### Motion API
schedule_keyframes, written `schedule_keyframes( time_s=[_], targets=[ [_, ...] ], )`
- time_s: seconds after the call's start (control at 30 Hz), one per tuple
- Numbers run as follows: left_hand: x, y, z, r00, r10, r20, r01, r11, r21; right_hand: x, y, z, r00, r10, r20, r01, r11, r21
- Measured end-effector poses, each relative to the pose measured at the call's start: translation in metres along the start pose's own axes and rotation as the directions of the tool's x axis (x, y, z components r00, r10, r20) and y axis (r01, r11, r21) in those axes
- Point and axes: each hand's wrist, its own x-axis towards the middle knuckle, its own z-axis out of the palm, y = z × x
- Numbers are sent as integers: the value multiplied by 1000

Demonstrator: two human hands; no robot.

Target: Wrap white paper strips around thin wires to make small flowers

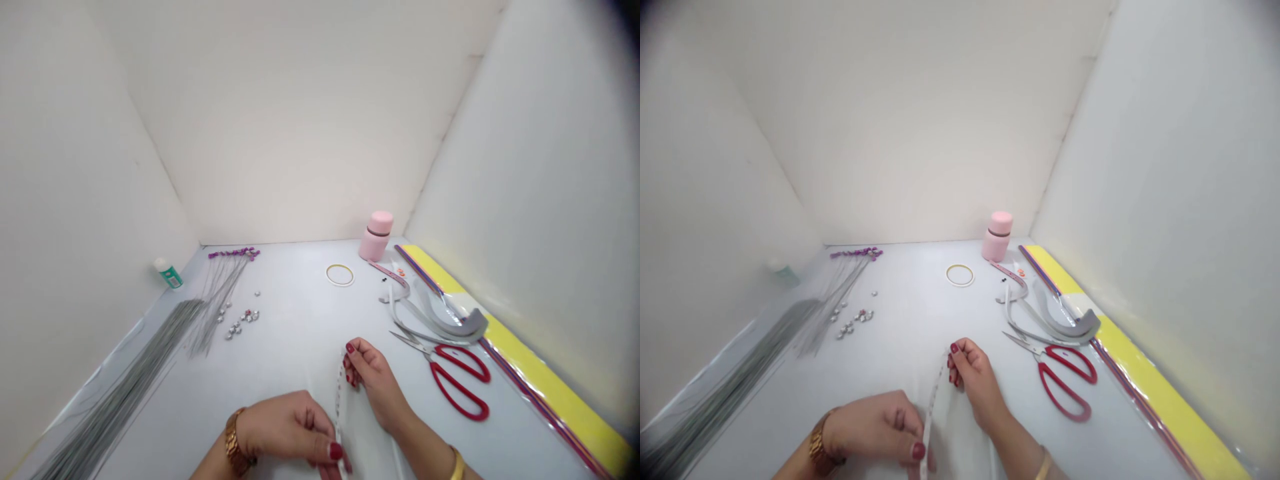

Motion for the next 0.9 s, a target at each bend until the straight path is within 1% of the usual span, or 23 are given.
schedule_keyframes(
  time_s=[0.03,0.07,0.1,0.13,0.17,0.23,0.27,0.3,0.33,0.43,0.5,0.6,0.67,0.7,0.83,0.9],
  targets=[
    [-1,1,-1,1000,6,12,-6,1000,0,0,0,0,1000,5,6,-5,1000,8],
    [0,1,-3,999,25,-27,-25,1000,6,0,-1,-1,1000,12,18,-12,1000,14],
    [3,0,-6,992,58,-115,-56,998,15,0,-1,-1,999,19,36,-20,1000,17],
    [7,-2,-8,934,142,-327,-135,990,43,0,-2,0,998,26,56,-27,999,17],
    [12,-4,-10,880,186,-436,-177,982,62,-1,-2,0,997,31,75,-32,999,14],
    [22,-7,-14,775,249,-580,-245,966,88,-3,-2,2,994,38,104,-39,999,7],
    [26,-9,-14,740,271,-616,-272,958,94,-4,-2,3,993,38,112,-38,999,2],
    [30,-10,-13,715,286,-638,-296,951,94,-5,-1,4,993,34,117,-33,999,-6],
    [34,-12,-11,703,295,-647,-315,945,88,-6,0,5,992,27,123,-25,1000,-19],
    [43,-19,-2,694,285,-661,-338,940,51,-8,2,6,987,0,160,12,997,-71],
    [47,-23,3,680,268,-683,-335,942,36,-9,3,6,982,-3,188,21,995,-95],
    [47,-26,6,649,255,-717,-341,940,26,-9,3,6,974,-7,226,33,993,-112],
    [47,-26,5,640,251,-726,-351,936,14,-9,3,5,966,-9,258,41,992,-118],
    [46,-25,5,642,247,-726,-358,934,2,-9,3,5,962,-8,272,42,992,-121],
    [47,-23,3,675,232,-700,-387,920,-67,-8,4,5,953,0,302,40,991,-127],
    [47,-22,3,684,221,-695,-399,911,-103,-8,5,5,949,-4,314,46,991,-127]
  ],
)
